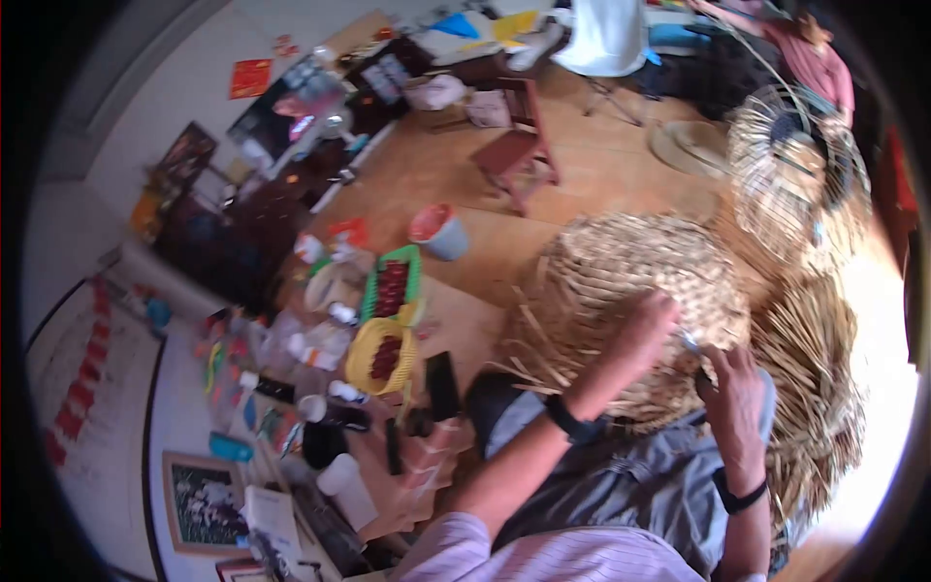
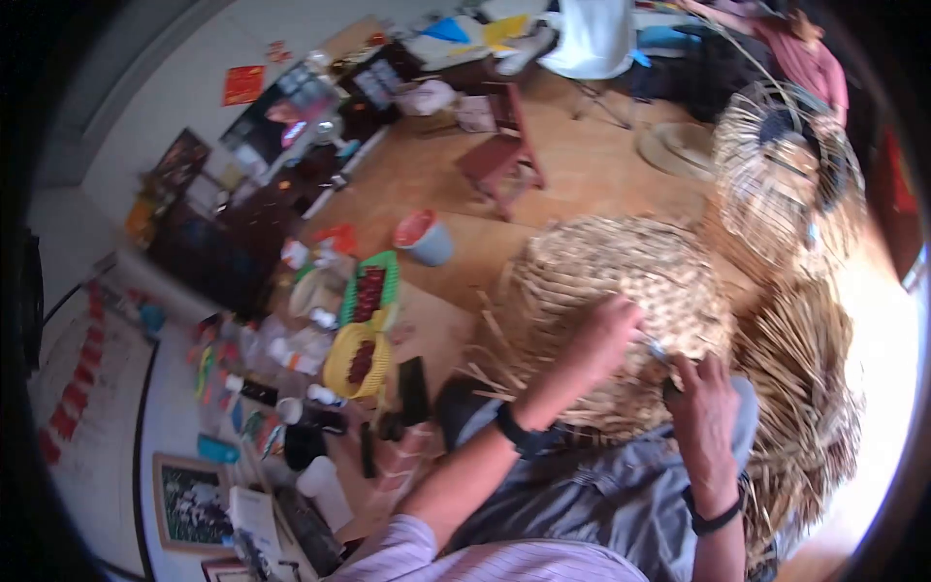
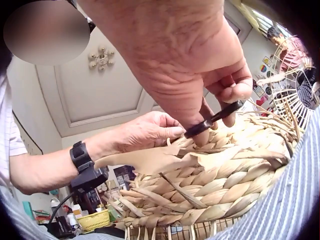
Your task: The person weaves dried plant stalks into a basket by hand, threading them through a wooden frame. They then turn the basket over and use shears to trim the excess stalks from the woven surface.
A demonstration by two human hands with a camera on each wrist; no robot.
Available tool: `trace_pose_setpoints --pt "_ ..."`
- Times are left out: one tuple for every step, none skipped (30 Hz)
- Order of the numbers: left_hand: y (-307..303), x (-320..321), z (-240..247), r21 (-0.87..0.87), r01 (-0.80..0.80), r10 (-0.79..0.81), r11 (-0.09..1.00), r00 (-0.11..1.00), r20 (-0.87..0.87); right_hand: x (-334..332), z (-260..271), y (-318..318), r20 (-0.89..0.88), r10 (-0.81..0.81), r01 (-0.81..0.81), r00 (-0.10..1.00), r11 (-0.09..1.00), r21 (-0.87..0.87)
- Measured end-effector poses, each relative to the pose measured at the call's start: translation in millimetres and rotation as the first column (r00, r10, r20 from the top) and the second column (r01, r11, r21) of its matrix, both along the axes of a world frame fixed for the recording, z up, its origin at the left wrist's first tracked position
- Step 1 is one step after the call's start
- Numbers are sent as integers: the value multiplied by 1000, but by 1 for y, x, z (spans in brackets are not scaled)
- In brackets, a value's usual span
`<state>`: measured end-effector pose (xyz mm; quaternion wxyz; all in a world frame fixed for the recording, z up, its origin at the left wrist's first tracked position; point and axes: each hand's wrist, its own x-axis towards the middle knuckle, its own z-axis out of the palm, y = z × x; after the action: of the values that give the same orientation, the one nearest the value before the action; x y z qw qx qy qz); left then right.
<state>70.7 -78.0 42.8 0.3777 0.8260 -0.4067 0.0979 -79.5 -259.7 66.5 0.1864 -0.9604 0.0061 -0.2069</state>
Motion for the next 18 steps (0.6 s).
trace_pose_setpoints --pt "-1 -1 3 16 -19 18 1000 999 40 -1 4 2 -55 -21 19 998 999 -34" --pt "-2 0 -1 -4 -8 8 1000 999 38 0 7 3 -115 -41 35 993 998 -56" --pt "-1 -2 3 -13 -6 6 1000 999 40 1 5 4 -90 -37 29 995 996 -90" --pt "-1 -4 6 -27 2 0 1000 999 39 1 2 4 -68 -37 28 997 991 -129" --pt "0 -5 8 -21 2 -2 1000 1000 28 2 1 4 -11 -28 26 1000 990 -136" --pt "1 -6 10 -16 4 -4 1000 1000 15 1 0 4 -40 -32 27 999 994 -109" --pt "2 -7 12 -12 7 -7 1000 1000 2 1 -2 2 -67 -35 29 997 996 -84" --pt "2 -9 13 -13 5 -5 1000 1000 3 1 -1 2 -96 -38 32 995 998 -59" --pt "1 -10 12 -15 4 -4 1000 1000 3 -1 5 5 -82 -40 38 996 999 -32" --pt "1 -10 12 -15 3 -3 1000 1000 5 -1 7 5 -88 -33 32 996 999 -15" --pt "1 -8 10 -24 4 -3 1000 1000 23 -2 8 4 -93 -26 27 995 1000 3" --pt "1 -6 11 -45 4 -6 999 999 -49 -4 7 5 -98 -20 22 995 1000 21" --pt "1 -2 13 -66 4 -12 998 993 -121 -4 3 7 -102 -31 39 994 997 71" --pt "1 1 14 -87 3 -20 996 981 -192 -5 -1 6 -85 -31 39 996 995 93" --pt "6 -4 27 -141 -15 -12 990 982 -190 -5 -4 6 -67 -28 35 997 993 115" --pt "8 -2 29 -167 -30 -7 986 977 -215 -6 -6 6 -48 -25 31 999 990 135" --pt "9 0 32 -193 -42 -6 980 970 -242 -7 -6 6 -23 -13 16 1000 991 132" --pt "10 2 36 -220 -54 -6 974 964 -267 -10 -8 7 -13 -20 22 1000 984 178"
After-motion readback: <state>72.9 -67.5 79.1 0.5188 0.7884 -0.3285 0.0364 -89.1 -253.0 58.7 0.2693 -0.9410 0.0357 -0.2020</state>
